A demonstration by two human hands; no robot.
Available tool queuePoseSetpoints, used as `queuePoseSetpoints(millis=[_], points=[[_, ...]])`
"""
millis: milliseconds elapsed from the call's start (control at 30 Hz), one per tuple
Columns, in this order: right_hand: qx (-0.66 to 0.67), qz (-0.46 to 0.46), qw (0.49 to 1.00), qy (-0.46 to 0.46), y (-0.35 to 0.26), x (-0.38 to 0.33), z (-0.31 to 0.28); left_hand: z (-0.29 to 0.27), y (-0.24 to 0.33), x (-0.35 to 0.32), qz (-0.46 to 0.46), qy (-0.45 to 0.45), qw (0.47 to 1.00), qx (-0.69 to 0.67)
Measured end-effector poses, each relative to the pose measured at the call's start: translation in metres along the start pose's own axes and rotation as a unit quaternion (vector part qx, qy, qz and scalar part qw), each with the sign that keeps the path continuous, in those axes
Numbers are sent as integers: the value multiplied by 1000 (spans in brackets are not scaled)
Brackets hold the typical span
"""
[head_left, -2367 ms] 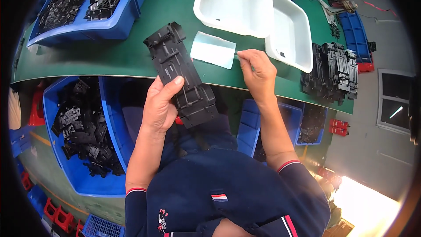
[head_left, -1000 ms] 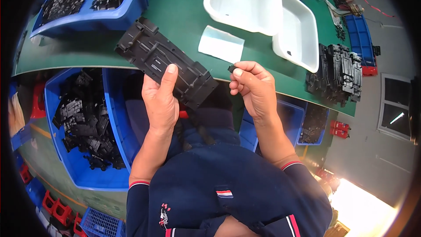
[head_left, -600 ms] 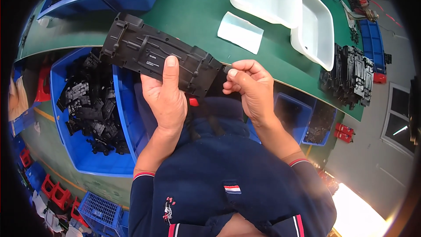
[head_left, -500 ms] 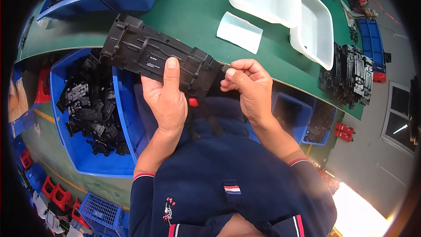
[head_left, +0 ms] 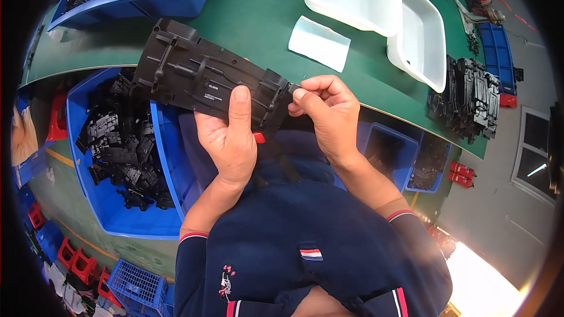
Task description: The person assembles small plastic components onto a black toy car chassis by hand.
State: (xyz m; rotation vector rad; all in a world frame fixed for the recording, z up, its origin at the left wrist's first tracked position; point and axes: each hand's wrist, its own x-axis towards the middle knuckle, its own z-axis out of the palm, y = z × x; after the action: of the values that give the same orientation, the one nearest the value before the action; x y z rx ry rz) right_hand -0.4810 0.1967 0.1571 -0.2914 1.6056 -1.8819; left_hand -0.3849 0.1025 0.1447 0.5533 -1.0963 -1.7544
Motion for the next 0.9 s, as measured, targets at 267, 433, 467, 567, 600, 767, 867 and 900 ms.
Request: queuePoseSetpoints(millis=[267,433,467,567,600,767,867,900], points=[[-17,1,1000,2,1,3,0,1,1,-2,25,-34,999,25],[-21,2,1000,3,0,2,-1,1,2,-3,51,-66,995,61],[-24,1,1000,4,0,2,-1,2,2,-2,51,-67,995,61],[-26,1,1000,9,-1,2,0,6,4,-1,84,-60,994,48],[-25,0,1000,9,-2,2,0,6,5,-1,82,-70,993,48],[-29,-8,1000,7,0,2,0,5,5,-5,85,-85,990,68],[-24,-7,1000,-1,-2,2,-1,4,5,-7,86,-97,989,71],[-24,-8,1000,0,-3,2,-2,4,5,-7,83,-102,989,70]])
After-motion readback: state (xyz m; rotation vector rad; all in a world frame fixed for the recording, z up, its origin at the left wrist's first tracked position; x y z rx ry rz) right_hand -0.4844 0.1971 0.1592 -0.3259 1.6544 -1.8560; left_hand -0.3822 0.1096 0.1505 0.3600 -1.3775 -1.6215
